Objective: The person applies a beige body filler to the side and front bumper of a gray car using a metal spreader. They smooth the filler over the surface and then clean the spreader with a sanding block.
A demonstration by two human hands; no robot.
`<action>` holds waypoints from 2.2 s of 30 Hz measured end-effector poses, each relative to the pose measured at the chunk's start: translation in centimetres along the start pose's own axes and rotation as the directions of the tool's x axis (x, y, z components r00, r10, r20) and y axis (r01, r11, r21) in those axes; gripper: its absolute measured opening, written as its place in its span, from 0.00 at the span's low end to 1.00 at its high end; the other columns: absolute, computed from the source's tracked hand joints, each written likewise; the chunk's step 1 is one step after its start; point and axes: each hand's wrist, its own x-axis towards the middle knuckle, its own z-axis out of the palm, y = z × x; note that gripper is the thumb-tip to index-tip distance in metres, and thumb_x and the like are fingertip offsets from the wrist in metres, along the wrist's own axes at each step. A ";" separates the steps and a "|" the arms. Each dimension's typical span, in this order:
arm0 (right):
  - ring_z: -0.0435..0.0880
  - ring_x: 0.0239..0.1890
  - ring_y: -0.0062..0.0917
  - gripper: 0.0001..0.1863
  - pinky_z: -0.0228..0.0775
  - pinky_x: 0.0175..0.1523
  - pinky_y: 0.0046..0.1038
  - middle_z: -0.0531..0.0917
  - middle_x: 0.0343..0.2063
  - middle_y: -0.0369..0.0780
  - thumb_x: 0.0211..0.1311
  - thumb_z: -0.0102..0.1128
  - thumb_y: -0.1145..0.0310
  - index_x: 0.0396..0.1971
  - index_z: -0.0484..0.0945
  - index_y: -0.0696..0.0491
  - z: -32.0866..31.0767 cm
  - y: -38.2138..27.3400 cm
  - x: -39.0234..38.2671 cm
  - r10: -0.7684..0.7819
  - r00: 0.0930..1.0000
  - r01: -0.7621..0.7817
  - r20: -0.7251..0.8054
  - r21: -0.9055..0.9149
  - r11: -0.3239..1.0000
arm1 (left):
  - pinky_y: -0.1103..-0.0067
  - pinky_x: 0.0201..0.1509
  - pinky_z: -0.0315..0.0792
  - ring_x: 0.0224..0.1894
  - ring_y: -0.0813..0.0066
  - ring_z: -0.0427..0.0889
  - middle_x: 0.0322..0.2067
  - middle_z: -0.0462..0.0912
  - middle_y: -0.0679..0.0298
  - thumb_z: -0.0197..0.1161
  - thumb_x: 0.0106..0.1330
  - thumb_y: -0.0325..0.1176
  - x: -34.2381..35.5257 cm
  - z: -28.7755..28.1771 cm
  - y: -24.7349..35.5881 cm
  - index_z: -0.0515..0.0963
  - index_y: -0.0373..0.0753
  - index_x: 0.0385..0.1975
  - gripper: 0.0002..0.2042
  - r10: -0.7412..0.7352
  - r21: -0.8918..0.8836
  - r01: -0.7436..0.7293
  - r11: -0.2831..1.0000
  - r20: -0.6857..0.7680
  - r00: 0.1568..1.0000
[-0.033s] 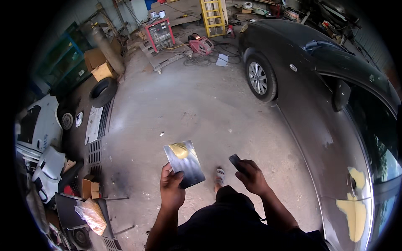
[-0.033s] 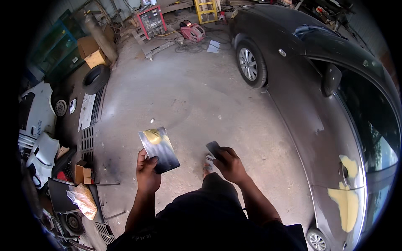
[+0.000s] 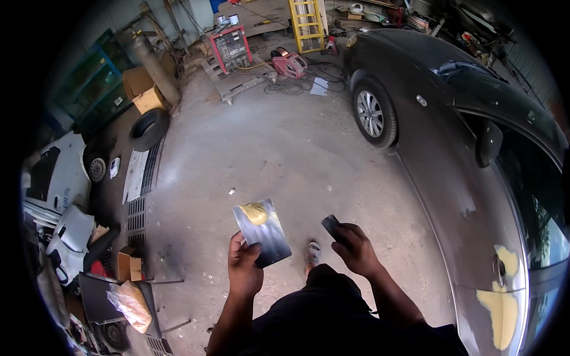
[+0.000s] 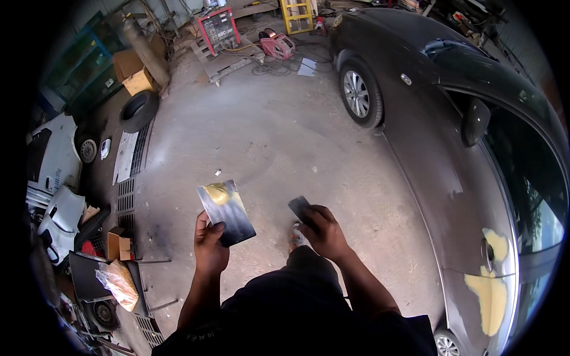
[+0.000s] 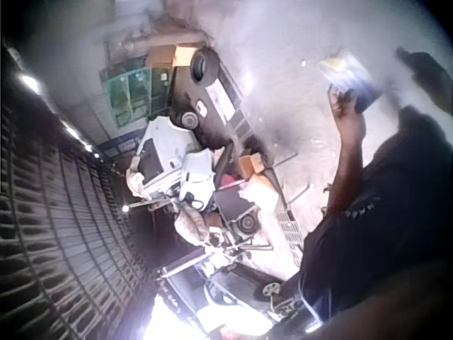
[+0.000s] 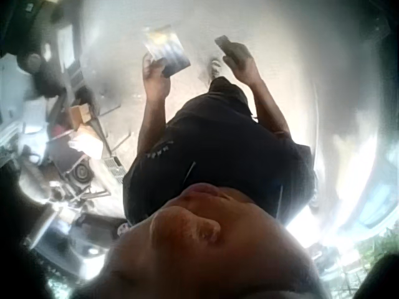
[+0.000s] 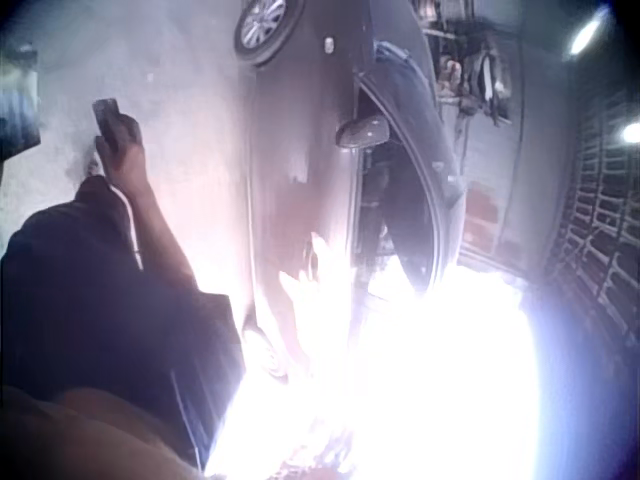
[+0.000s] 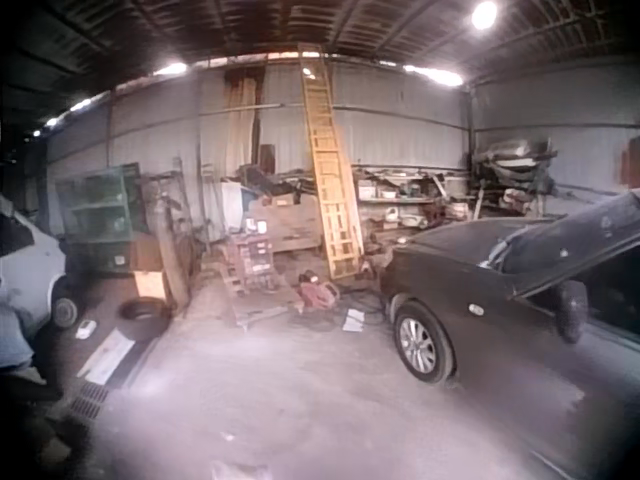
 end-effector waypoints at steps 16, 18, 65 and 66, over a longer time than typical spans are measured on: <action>0.70 0.58 0.40 0.20 0.66 0.53 0.43 0.72 0.52 0.41 0.48 0.68 0.64 0.45 0.81 0.47 5.4 -3.7 38.2 -0.453 0.858 0.510 0.241 -0.296 0.808 | 0.77 0.56 0.70 0.50 0.70 0.78 0.47 0.79 0.53 0.48 0.67 0.17 31.5 0.6 4.1 0.65 0.31 0.57 0.18 0.177 0.370 -0.158 0.915 -0.016 0.984; 0.69 0.58 0.39 0.21 0.66 0.53 0.43 0.72 0.52 0.41 0.48 0.68 0.64 0.46 0.80 0.47 5.9 -0.8 42.9 -0.410 0.872 0.476 0.265 -0.275 0.835 | 0.78 0.53 0.71 0.48 0.71 0.79 0.45 0.80 0.53 0.49 0.67 0.18 36.5 -0.8 4.5 0.66 0.30 0.56 0.17 0.340 0.593 -0.319 0.739 0.081 0.937; 0.79 0.51 0.33 0.20 0.69 0.55 0.30 0.80 0.46 0.45 0.61 0.60 0.62 0.49 0.78 0.56 -8.7 42.3 128.3 0.721 0.659 -0.659 -0.215 0.299 0.691 | 0.69 0.62 0.62 0.54 0.65 0.72 0.51 0.73 0.54 0.52 0.59 0.27 156.4 16.2 -2.1 0.67 0.30 0.54 0.21 -0.102 0.269 0.047 0.962 0.197 0.975; 0.79 0.51 0.33 0.20 0.69 0.55 0.30 0.79 0.47 0.45 0.61 0.60 0.62 0.50 0.78 0.56 -9.1 43.6 129.4 0.745 0.631 -0.676 -0.217 0.318 0.665 | 0.70 0.62 0.62 0.54 0.65 0.71 0.51 0.73 0.54 0.51 0.59 0.27 158.6 17.4 -3.3 0.67 0.30 0.54 0.21 -0.126 0.264 0.067 0.962 0.214 0.969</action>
